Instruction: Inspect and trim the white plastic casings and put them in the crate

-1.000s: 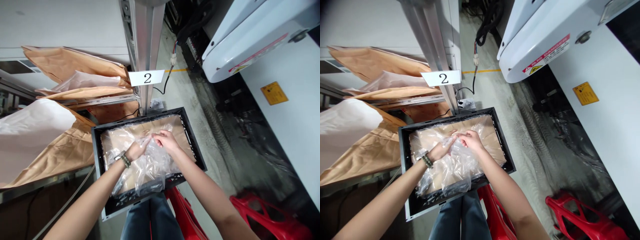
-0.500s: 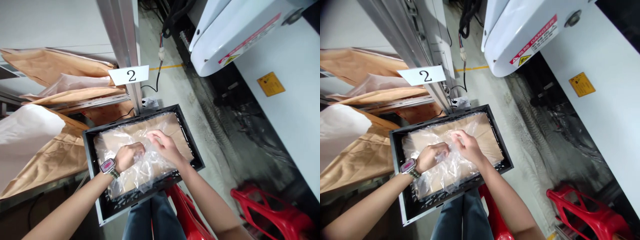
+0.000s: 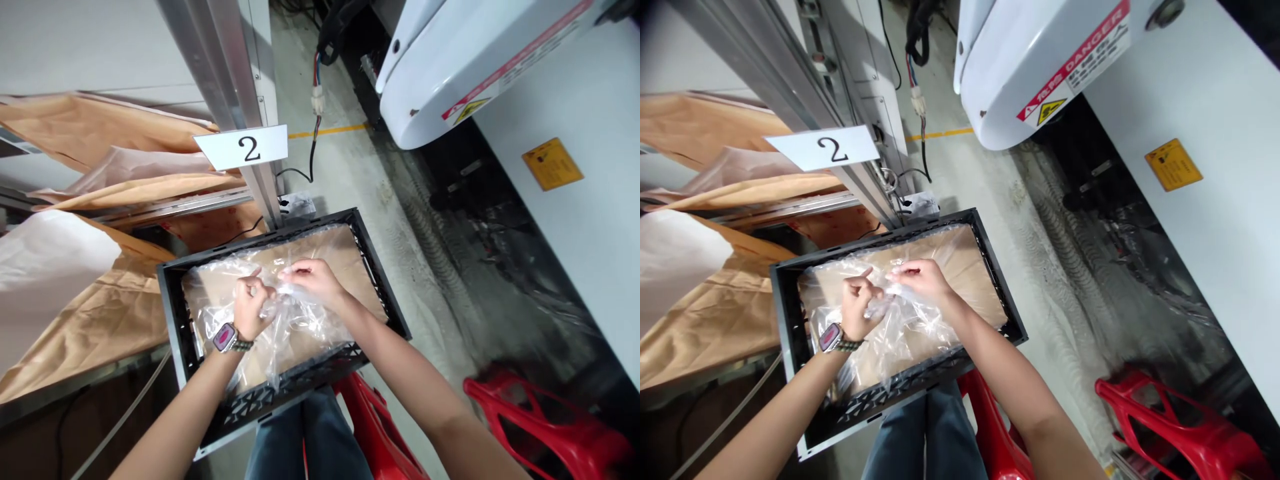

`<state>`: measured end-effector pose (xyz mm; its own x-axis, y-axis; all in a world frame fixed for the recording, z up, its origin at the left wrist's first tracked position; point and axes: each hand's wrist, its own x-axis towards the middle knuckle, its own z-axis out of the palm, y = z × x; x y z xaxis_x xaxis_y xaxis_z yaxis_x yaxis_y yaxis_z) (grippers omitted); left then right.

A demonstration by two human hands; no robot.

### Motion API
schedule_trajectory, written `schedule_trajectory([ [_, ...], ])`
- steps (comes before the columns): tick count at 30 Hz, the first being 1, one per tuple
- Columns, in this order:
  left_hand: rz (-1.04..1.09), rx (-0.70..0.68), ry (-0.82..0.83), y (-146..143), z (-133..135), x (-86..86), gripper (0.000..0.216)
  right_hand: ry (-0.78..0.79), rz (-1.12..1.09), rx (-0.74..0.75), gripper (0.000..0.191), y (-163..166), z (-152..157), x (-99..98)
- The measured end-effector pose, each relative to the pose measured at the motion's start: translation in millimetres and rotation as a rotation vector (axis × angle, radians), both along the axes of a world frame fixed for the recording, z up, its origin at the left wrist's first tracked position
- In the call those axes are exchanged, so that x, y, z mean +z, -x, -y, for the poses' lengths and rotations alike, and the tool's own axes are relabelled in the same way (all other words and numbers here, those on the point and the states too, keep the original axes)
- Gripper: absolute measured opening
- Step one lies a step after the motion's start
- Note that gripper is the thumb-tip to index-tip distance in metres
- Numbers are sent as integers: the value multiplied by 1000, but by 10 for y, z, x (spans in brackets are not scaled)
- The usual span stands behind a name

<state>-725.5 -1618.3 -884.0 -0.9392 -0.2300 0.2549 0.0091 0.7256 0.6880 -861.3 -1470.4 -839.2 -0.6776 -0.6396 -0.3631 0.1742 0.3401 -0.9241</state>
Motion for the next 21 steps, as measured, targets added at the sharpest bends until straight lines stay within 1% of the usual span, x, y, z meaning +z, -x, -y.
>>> schedule_trajectory([
  [3, 100, -5, 97, -45, 132, 14, 20, -60, -155, -101, 34, 4, -79, -14],
  [5, 194, -26, 156, -119, 215, -24, 25, -138, -264, -130, 33, 42, -194, -90],
  [7, 288, -49, 193, -231, 293, -114, 27, -242, -358, -125, 34, 77, -342, -237],
  [9, 368, -72, 200, -358, 364, -239, 27, -356, -433, -87, 33, 77, -493, -434],
  [12, 455, -82, 167, -499, 448, -418, 27, -499, -521, -13, 28, -15, -663, -733],
  [14, 490, -63, 131, -531, 492, -474, 28, -570, -569, 9, 25, -111, -728, -887],
  [16, 510, -17, 81, -512, 533, -438, 30, -616, -608, 13, 24, -200, -764, -994],
  [17, 512, 5, 44, -483, 550, -380, 33, -630, -626, 13, 24, -235, -774, -1032],
  [19, 496, 3, -64, -379, 557, -195, 43, -644, -653, 9, 24, -285, -783, -1086],
  [21, 455, -84, -206, -198, 493, 23, 52, -652, -671, -3, 25, -318, -778, -1116],
])
